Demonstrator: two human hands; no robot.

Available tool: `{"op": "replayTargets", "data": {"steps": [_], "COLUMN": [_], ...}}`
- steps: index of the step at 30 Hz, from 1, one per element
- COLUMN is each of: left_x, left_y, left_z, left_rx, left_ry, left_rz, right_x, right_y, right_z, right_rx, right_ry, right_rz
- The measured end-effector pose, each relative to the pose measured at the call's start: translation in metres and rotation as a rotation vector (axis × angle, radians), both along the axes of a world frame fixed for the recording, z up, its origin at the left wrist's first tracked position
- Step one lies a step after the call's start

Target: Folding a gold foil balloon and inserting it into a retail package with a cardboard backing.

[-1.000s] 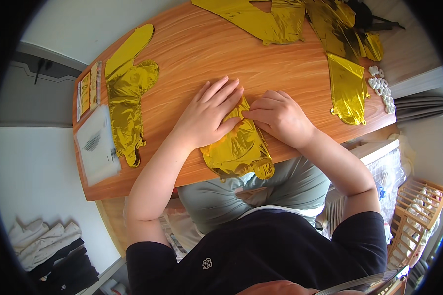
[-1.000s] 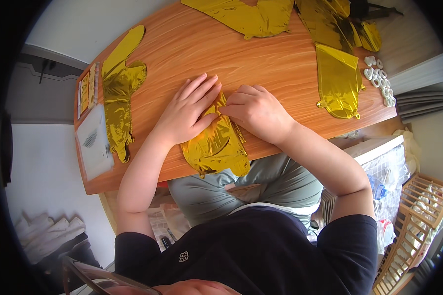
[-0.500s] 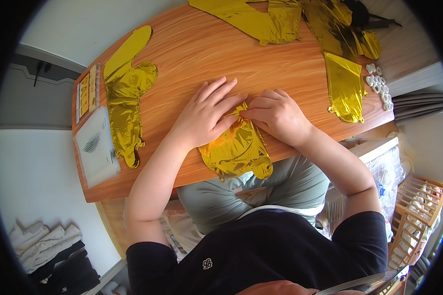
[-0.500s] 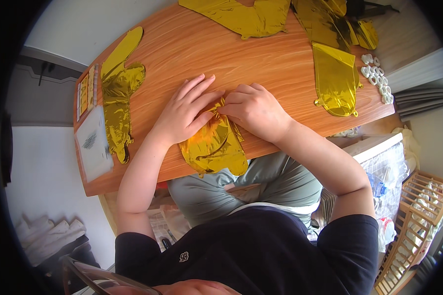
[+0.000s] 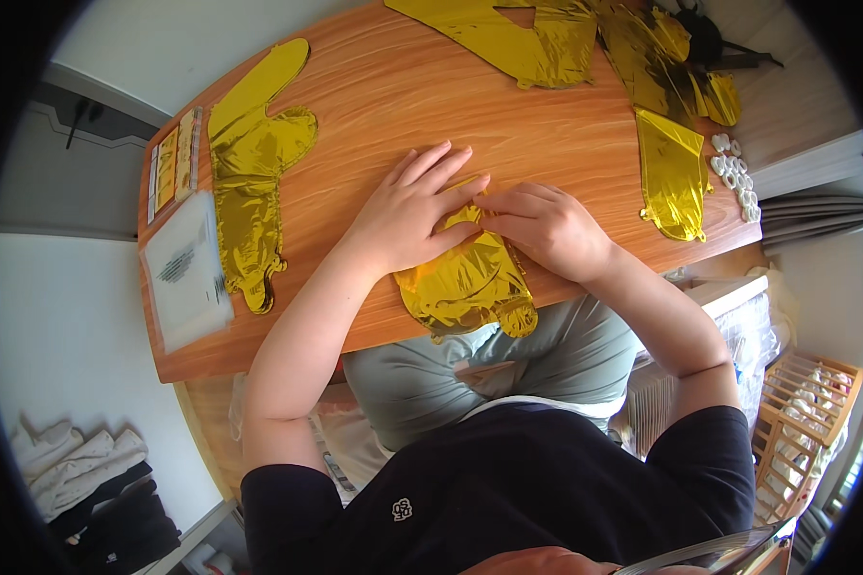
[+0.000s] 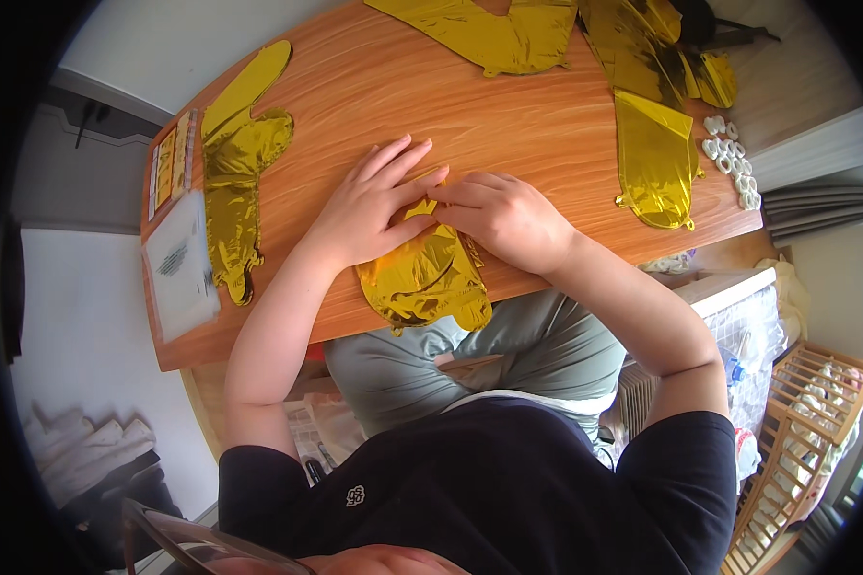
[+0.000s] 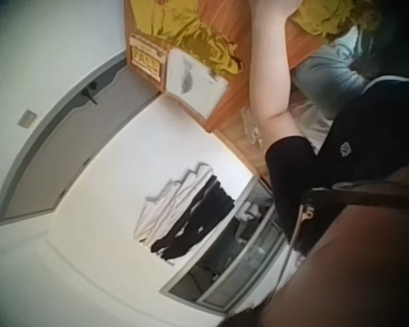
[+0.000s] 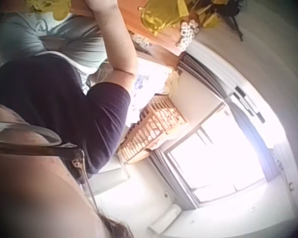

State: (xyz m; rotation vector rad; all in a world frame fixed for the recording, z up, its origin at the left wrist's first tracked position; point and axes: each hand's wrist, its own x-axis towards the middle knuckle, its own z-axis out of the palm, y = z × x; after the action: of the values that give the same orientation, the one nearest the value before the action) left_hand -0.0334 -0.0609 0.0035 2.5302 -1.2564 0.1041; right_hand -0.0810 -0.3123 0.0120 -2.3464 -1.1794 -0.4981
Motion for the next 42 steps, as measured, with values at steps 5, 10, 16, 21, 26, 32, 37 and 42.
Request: {"op": "replayTargets", "data": {"steps": [5, 10, 16, 21, 26, 32, 37, 42], "left_x": [-0.002, -0.001, -0.001, -0.001, -0.001, -0.001, -0.003, -0.009], "left_y": [0.002, 0.003, 0.002, 0.002, 0.004, 0.002, 0.003, 0.004], "left_z": [-0.001, -0.005, -0.006, -0.009, -0.006, -0.007, -0.007, -0.002], "left_rx": [-0.006, -0.018, -0.053, -0.046, -0.007, -0.001, 0.013, 0.056], "left_ry": [-0.012, -0.021, -0.016, -0.048, -0.005, 0.0, -0.013, -0.244], "left_rz": [0.005, 0.006, -0.008, -0.006, -0.001, 0.006, 0.017, -0.025], "right_x": [-0.001, -0.007, -0.005, -0.009, -0.02, -0.016, -0.018, -0.019], "right_y": [-0.002, -0.002, -0.005, -0.003, -0.005, -0.014, -0.011, -0.01], "right_z": [0.004, 0.014, -0.002, 0.009, 0.022, 0.009, 0.004, 0.003], "right_rx": [0.04, -0.089, 0.056, 0.005, -0.16, -0.142, -0.009, 0.05], "right_ry": [0.124, -0.012, 0.134, 0.217, 0.063, 0.031, 0.139, 0.267], "right_rz": [0.042, 0.029, -0.019, -0.036, -0.027, 0.084, 0.079, 0.041]}}
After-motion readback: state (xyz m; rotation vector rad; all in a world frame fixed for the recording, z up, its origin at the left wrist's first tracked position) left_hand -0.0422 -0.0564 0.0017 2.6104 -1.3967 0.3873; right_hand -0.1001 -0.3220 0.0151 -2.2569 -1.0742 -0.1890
